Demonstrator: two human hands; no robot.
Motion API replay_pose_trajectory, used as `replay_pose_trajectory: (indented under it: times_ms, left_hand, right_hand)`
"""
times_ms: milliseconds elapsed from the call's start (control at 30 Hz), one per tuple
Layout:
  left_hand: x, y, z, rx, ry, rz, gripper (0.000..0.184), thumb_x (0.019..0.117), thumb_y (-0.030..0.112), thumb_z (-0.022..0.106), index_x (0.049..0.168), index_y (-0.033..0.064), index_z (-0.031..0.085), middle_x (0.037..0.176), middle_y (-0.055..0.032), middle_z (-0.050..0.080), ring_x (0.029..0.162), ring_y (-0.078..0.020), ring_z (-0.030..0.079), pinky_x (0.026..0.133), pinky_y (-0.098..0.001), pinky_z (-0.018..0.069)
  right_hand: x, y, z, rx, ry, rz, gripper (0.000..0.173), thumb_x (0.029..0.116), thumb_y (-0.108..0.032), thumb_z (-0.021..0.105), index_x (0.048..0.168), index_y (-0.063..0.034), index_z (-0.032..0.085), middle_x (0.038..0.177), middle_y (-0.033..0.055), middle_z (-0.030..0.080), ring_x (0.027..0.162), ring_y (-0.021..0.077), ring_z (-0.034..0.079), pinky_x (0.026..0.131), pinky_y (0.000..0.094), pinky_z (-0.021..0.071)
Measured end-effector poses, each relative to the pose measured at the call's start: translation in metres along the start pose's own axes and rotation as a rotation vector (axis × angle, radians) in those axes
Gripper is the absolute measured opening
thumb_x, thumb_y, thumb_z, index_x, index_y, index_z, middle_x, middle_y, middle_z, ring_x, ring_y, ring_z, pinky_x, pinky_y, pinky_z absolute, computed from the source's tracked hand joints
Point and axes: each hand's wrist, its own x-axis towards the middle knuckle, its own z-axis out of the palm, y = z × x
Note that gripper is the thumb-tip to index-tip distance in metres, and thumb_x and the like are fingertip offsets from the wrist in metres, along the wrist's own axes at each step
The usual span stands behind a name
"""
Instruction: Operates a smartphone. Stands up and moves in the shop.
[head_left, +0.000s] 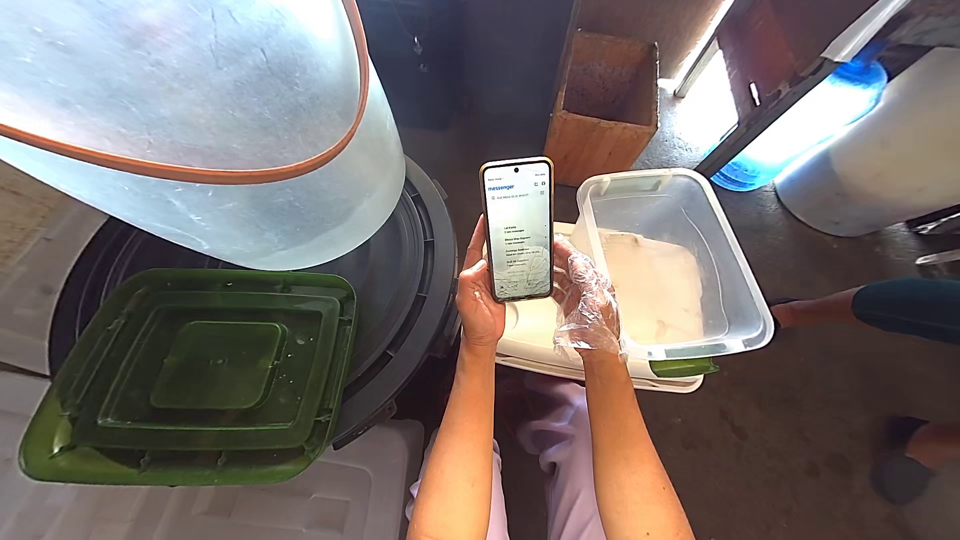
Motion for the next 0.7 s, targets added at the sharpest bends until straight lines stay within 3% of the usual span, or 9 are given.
replay_pose_trajectory:
  times_ms: [400, 567, 633, 700]
  left_hand:
    - [-0.0005, -0.0002, 0.0003, -0.002, -0.003, 0.002, 0.060, 0.1019, 0.027, 0.021, 0.162, 0.0235, 0.026, 0.146, -0.0004, 0.054, 0.121, -0.0100, 0.062, 0.100, -0.0326, 0.0531]
    - [-0.0014, -0.0001, -0.0004, -0.009, -0.015, 0.006, 0.060, 0.1032, 0.035, 0.023, 0.162, 0.0244, 0.025, 0.150, 0.0003, 0.051, 0.124, -0.0098, 0.059, 0.101, -0.0319, 0.0520]
    - [-0.0010, -0.0001, -0.0001, -0.028, -0.005, 0.001, 0.059, 0.1030, 0.037, 0.025, 0.161, 0.0249, 0.028, 0.146, 0.0010, 0.054, 0.120, -0.0089, 0.061, 0.099, -0.0309, 0.0529]
    - [0.0004, -0.0011, -0.0009, -0.069, 0.012, -0.010, 0.059, 0.1029, 0.033, 0.024, 0.161, 0.0205, 0.028, 0.143, -0.0019, 0.056, 0.120, -0.0113, 0.062, 0.101, -0.0333, 0.0530]
  right_hand:
    - [-0.0010, -0.0008, 0.0003, 0.016, -0.004, -0.007, 0.047, 0.1097, -0.024, 0.027, 0.143, -0.0060, 0.054, 0.132, 0.0014, 0.066, 0.111, 0.0098, 0.067, 0.095, 0.0290, 0.0558]
    - [-0.0013, -0.0015, -0.0005, -0.023, 0.001, -0.008, 0.047, 0.1090, -0.024, 0.029, 0.146, -0.0087, 0.053, 0.131, 0.0014, 0.066, 0.108, 0.0103, 0.068, 0.092, 0.0300, 0.0568]
    - [-0.0024, -0.0001, 0.0015, -0.160, 0.049, -0.127, 0.044, 0.1066, -0.015, 0.035, 0.147, -0.0037, 0.049, 0.135, 0.0048, 0.064, 0.110, 0.0088, 0.067, 0.095, 0.0285, 0.0557]
    - [-0.0018, 0.0054, 0.0002, -0.463, 0.082, -0.436, 0.039, 0.1035, -0.004, 0.044, 0.138, 0.0098, 0.054, 0.139, 0.0177, 0.060, 0.125, 0.0143, 0.062, 0.106, 0.0289, 0.0506]
